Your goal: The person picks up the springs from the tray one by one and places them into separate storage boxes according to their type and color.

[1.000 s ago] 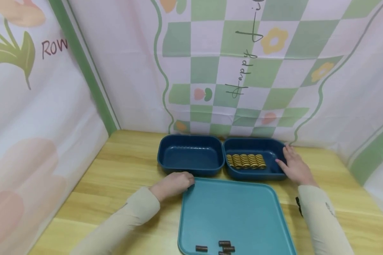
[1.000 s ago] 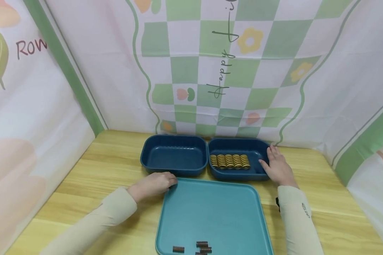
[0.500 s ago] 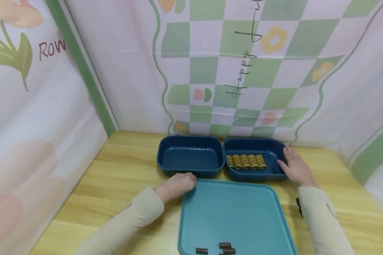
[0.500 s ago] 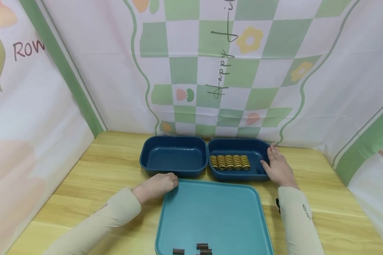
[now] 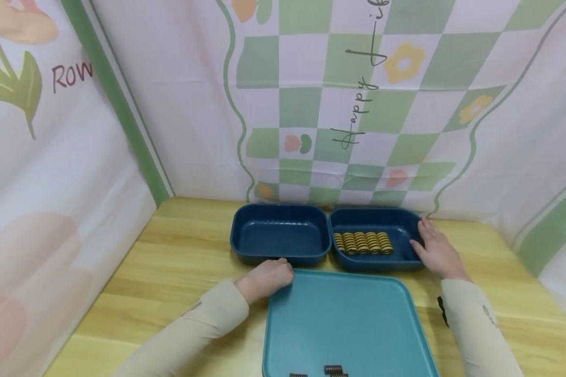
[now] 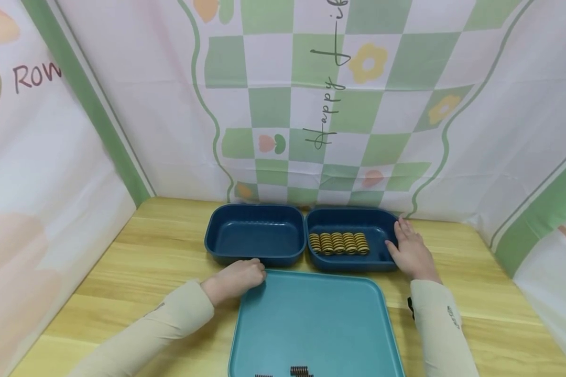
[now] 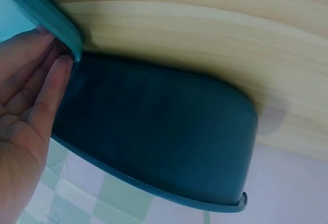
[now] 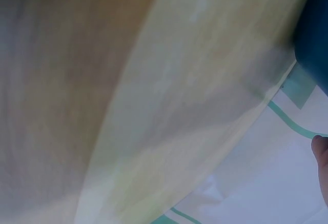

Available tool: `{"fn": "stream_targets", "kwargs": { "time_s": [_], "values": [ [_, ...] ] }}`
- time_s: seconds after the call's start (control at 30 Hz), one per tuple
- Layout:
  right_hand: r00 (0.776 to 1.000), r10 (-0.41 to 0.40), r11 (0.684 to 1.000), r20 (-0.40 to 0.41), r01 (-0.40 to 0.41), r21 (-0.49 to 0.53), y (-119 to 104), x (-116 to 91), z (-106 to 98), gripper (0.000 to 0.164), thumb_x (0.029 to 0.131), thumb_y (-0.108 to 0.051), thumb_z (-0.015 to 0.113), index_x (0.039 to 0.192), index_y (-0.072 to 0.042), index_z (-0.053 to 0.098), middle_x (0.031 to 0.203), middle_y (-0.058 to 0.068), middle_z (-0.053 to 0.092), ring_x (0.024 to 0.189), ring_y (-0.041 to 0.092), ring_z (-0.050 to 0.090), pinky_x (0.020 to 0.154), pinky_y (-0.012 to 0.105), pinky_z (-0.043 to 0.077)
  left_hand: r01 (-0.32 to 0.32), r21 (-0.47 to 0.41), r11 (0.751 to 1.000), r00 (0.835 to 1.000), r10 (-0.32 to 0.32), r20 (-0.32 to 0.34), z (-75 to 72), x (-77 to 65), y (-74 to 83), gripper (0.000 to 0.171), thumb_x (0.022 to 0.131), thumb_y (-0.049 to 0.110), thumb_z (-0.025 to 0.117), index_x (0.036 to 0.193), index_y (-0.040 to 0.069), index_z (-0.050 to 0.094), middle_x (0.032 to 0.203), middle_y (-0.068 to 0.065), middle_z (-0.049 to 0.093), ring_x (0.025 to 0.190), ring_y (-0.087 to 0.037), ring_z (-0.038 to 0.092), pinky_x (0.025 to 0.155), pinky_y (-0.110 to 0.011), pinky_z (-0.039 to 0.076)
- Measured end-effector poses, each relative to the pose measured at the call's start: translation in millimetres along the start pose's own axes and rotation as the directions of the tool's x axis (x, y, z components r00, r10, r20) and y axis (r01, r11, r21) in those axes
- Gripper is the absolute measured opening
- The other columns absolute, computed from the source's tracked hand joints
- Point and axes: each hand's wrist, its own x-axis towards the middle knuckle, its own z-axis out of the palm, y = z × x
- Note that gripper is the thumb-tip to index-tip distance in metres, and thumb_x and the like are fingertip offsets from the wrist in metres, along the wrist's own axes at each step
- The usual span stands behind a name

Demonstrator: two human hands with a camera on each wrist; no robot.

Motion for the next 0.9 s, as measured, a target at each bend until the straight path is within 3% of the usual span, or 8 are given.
{"fn": "stream_targets", "kwargs": {
  "time_s": [0.13, 0.37, 0.47, 0.57, 0.67, 0.77, 0.83, 0.9],
  "values": [
    [1.0, 0.004, 1.0, 0.002, -0.004, -0.002, -1, 0, 0, 0.063, 0.103, -0.027, 0.04, 0.142, 0.019, 0.02, 0.149, 0.035, 0.013, 0.139, 0.048, 0.007, 0.109, 0.061, 0.012, -0.005, -0.017, 1.0, 1.0, 0.005, 0.002, -0.1, -1.0, -0.7, 0.02, 0.088, 0.002, 0.064, 0.089, 0.018, 0.074, 0.085, 0.005, 0.066, 0.078, -0.012, 0.056, 0.067, -0.02, 0.048],
    [1.0, 0.017, 1.0, 0.001, -0.017, 0.001, -4, -1, -1, 0.063, 0.103, -0.027, 0.04, 0.141, 0.019, 0.021, 0.15, 0.035, 0.013, 0.138, 0.049, 0.009, 0.108, 0.062, 0.014, -0.04, -0.036, 0.999, 0.997, 0.037, -0.072, 6.5, -3.9, -4.5, 0.02, 0.086, -0.001, 0.065, 0.088, 0.017, 0.073, 0.085, 0.005, 0.065, 0.082, -0.011, 0.057, 0.07, -0.018, 0.049],
    [1.0, 0.021, 1.0, 0.002, -0.021, 0.001, -5, -2, -2, 0.062, 0.102, -0.026, 0.041, 0.141, 0.019, 0.022, 0.149, 0.035, 0.014, 0.137, 0.05, 0.011, 0.107, 0.063, 0.015, -0.031, -0.129, 0.991, 0.996, 0.019, -0.09, 8.1, -5.3, -7.0, 0.017, 0.085, 0.001, 0.068, 0.087, 0.017, 0.072, 0.086, 0.005, 0.065, 0.084, -0.01, 0.059, 0.071, -0.018, 0.049],
    [1.0, 0.023, 1.0, 0.008, -0.023, 0.001, -5, -1, -1, 0.063, 0.102, -0.027, 0.041, 0.141, 0.019, 0.022, 0.149, 0.035, 0.014, 0.137, 0.05, 0.011, 0.106, 0.063, 0.016, -0.001, -0.307, 0.952, 0.994, -0.031, -0.101, 7.8, -8.3, -9.9, 0.014, 0.082, 0.006, 0.074, 0.093, 0.014, 0.073, 0.093, 0.004, 0.067, 0.09, -0.01, 0.061, 0.076, -0.018, 0.05],
    [1.0, 0.022, 1.0, 0.004, -0.022, -0.004, -5, -1, 0, 0.063, 0.103, -0.027, 0.04, 0.141, 0.019, 0.022, 0.149, 0.035, 0.014, 0.137, 0.05, 0.012, 0.106, 0.063, 0.017, 0.016, -0.526, 0.85, 0.989, -0.093, -0.12, 7.4, -11.1, -13.3, 0.023, 0.079, 0.011, 0.079, 0.101, 0.011, 0.073, 0.102, 0.003, 0.069, 0.097, -0.009, 0.062, 0.083, -0.018, 0.049],
    [1.0, 0.022, 1.0, -0.004, -0.022, -0.004, -5, -1, 0, 0.062, 0.103, -0.026, 0.041, 0.141, 0.019, 0.022, 0.149, 0.035, 0.015, 0.137, 0.049, 0.013, 0.107, 0.062, 0.017, -0.008, -0.711, 0.703, 0.974, -0.157, -0.165, 7.3, -12.5, -15.8, 0.027, 0.079, 0.013, 0.078, 0.105, 0.009, 0.072, 0.105, 0.002, 0.069, 0.1, -0.008, 0.062, 0.086, -0.018, 0.048],
    [1.0, 0.022, 1.0, -0.009, -0.022, -0.006, -4, -1, -1, 0.062, 0.102, -0.026, 0.041, 0.141, 0.019, 0.023, 0.15, 0.034, 0.015, 0.137, 0.049, 0.013, 0.107, 0.062, 0.017, -0.026, -0.832, 0.554, 0.959, -0.221, -0.177, 7.3, -12.8, -16.5, 0.028, 0.08, 0.012, 0.078, 0.106, 0.008, 0.072, 0.107, 0.001, 0.069, 0.102, -0.008, 0.062, 0.087, -0.022, 0.05],
    [1.0, 0.022, 1.0, -0.011, -0.022, -0.003, -4, -1, -1, 0.062, 0.102, -0.026, 0.041, 0.141, 0.019, 0.022, 0.15, 0.034, 0.014, 0.138, 0.049, 0.012, 0.107, 0.062, 0.017, -0.038, -0.929, 0.367, 0.941, -0.299, -0.156, 6.8, -12.9, -16.8, 0.028, 0.08, 0.011, 0.077, 0.107, 0.007, 0.072, 0.107, -0.001, 0.069, 0.101, -0.009, 0.062, 0.086, -0.026, 0.052]
  ]
}}
